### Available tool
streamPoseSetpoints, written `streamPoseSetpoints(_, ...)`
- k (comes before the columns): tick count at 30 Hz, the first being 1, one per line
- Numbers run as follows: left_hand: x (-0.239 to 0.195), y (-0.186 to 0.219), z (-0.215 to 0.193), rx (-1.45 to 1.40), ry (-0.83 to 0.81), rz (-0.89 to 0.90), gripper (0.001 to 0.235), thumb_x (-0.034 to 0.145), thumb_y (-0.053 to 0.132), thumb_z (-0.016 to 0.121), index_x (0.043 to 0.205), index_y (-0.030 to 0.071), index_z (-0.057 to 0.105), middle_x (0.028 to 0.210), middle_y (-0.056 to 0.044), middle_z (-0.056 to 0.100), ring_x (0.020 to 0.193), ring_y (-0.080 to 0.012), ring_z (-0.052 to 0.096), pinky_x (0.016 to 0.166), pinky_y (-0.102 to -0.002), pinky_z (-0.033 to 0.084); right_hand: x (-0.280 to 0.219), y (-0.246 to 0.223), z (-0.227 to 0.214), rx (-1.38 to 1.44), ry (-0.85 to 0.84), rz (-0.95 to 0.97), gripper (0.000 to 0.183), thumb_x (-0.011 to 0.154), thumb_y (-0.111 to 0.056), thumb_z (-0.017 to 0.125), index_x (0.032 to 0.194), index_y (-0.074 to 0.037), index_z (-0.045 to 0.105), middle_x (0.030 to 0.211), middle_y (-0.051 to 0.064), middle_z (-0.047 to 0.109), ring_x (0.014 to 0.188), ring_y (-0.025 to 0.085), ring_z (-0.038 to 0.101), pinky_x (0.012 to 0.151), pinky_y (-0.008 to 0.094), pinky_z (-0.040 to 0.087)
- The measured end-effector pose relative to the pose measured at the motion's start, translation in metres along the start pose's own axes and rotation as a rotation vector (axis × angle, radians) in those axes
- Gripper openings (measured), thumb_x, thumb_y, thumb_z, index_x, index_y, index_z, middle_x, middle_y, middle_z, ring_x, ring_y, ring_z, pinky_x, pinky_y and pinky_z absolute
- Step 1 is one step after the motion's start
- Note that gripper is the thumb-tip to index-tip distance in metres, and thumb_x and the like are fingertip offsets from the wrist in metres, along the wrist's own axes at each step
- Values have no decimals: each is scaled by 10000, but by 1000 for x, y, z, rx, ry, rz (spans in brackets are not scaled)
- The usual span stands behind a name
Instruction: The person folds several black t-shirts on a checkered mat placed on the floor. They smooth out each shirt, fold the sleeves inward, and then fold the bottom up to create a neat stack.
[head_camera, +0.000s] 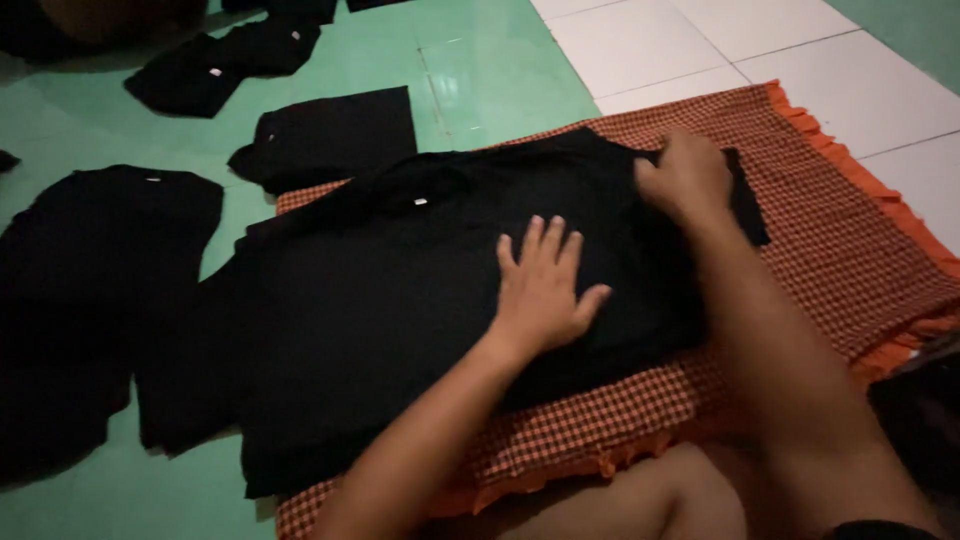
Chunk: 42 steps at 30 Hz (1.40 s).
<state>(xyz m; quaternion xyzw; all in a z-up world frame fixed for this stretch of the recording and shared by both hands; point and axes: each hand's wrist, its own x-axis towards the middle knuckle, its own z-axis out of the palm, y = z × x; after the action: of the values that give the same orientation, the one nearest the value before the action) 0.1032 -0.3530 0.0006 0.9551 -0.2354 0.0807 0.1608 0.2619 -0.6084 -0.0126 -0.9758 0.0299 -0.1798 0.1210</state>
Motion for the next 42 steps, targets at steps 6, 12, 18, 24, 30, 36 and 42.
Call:
streamPoseSetpoints(6,-5,18,6,-60,-113,28,987,911,713,446,1619,51,257,1681,-258,210,1566,-480,103,1194,-713,63,-22,34,-16,80,-444,366,768,822,-606,765,1194,66,754,1241,307,709,1260,482,603,1003,604,493)
streamPoseSetpoints(12,-4,18,6,-35,-134,18,1017,897,765,408,1634,88,228,1698,-228,192,1573,-466,91,1205,-700,60,-37,21,-21,588,-389,501,313,824,-279,814,1041,-58,772,995,166,729,898,313,728,749,498,549)
streamPoseSetpoints(18,-5,16,10,-27,-118,18,990,908,769,372,1634,110,234,1702,-205,202,1577,-451,93,1202,-697,63,-42,18,-37,785,-521,532,414,864,-114,786,1238,-21,635,1010,97,602,803,217,610,657,324,503)
streamPoseSetpoints(24,-5,16,9,-26,-125,13,984,906,760,391,1633,114,247,1703,-199,205,1577,-445,94,1196,-703,61,-41,53,-24,1223,-379,507,400,873,-65,768,1214,-104,562,1017,-12,499,838,157,625,662,249,522)
streamPoseSetpoints(30,-4,17,10,-29,-118,12,987,896,758,414,1629,115,260,1697,-201,224,1575,-446,106,1191,-711,69,-61,56,-42,975,-435,515,397,882,-3,676,1244,-167,691,1275,120,550,947,258,566,699,338,482)
streamPoseSetpoints(36,-4,15,12,-31,-98,25,987,898,758,416,1624,107,264,1692,-209,229,1571,-453,112,1186,-720,78,-55,45,-47,930,-494,428,401,857,-82,724,1253,-148,722,1120,136,632,871,224,600,623,311,456)
streamPoseSetpoints(42,-4,15,12,-30,-92,29,989,896,753,415,1620,95,273,1687,-214,238,1570,-458,116,1185,-723,78,-5,64,10,372,-334,258,380,804,-476,809,1172,-388,773,961,-5,770,1073,294,687,827,418,534)
